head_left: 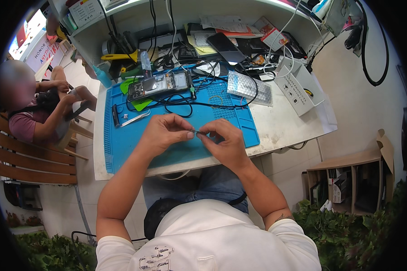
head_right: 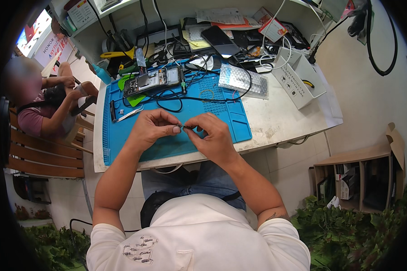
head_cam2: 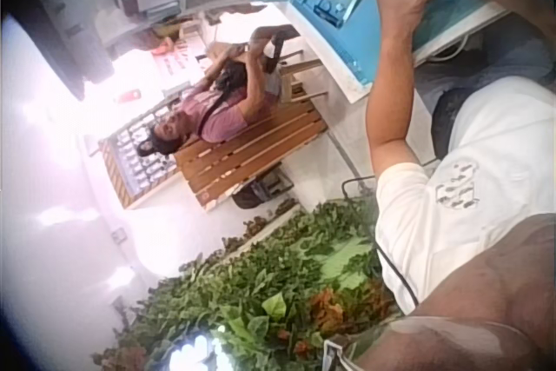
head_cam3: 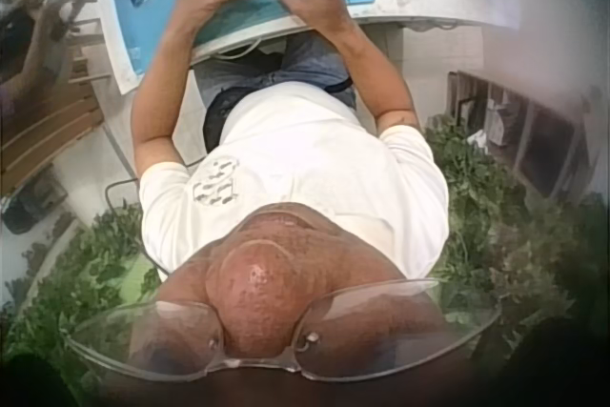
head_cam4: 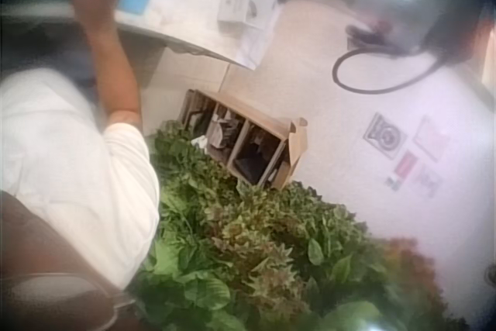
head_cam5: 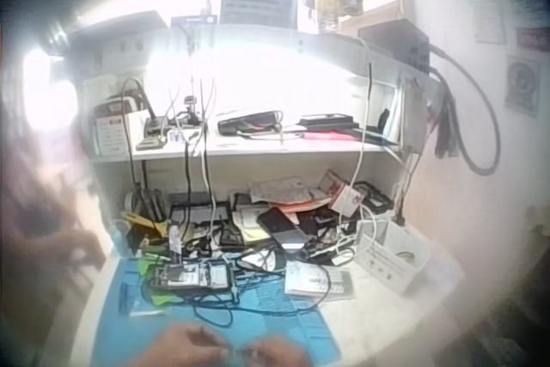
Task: The person disassembles a mobile phone at a workbench, using a plastic pry tool to detach internal components and a screwdriver to remove small internal parts.
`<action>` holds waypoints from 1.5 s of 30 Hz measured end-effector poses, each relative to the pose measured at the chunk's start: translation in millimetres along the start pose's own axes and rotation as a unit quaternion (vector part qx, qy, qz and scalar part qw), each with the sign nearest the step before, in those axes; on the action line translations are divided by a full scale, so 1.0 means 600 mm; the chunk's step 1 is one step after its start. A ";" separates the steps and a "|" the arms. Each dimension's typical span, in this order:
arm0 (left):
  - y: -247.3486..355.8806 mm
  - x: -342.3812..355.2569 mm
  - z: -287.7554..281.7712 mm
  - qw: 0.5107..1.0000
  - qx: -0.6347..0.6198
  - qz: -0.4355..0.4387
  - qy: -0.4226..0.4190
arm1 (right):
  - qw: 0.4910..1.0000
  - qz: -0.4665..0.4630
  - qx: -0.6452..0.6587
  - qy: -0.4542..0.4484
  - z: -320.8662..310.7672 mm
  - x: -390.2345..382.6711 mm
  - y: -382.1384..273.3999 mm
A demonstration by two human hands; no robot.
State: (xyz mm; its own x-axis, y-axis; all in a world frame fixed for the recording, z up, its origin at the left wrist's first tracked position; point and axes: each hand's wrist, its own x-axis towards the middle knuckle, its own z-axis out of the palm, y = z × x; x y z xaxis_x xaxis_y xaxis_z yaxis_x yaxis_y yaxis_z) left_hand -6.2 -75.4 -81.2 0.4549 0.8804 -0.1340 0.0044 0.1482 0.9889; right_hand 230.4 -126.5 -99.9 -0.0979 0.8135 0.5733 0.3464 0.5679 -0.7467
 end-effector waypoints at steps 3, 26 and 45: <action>0.001 -0.007 0.005 1.000 0.013 0.015 -0.008 | 1.000 0.001 -0.007 -0.005 0.002 0.003 0.000; -0.008 0.003 -0.016 0.996 -0.043 -0.047 -0.069 | 0.998 0.034 0.000 -0.053 -0.018 -0.008 -0.006; -0.014 0.007 -0.017 0.995 -0.049 -0.057 -0.059 | 0.997 0.054 0.019 -0.052 -0.018 -0.009 -0.002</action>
State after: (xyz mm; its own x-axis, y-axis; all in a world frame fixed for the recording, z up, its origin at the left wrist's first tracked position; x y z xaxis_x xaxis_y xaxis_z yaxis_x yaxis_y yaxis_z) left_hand -13.5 -68.3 -90.9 0.5573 0.7976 -0.2309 -0.0225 0.2925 0.9560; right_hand 240.4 -133.1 -98.8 -0.1586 0.8778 0.4520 0.3249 0.4787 -0.8156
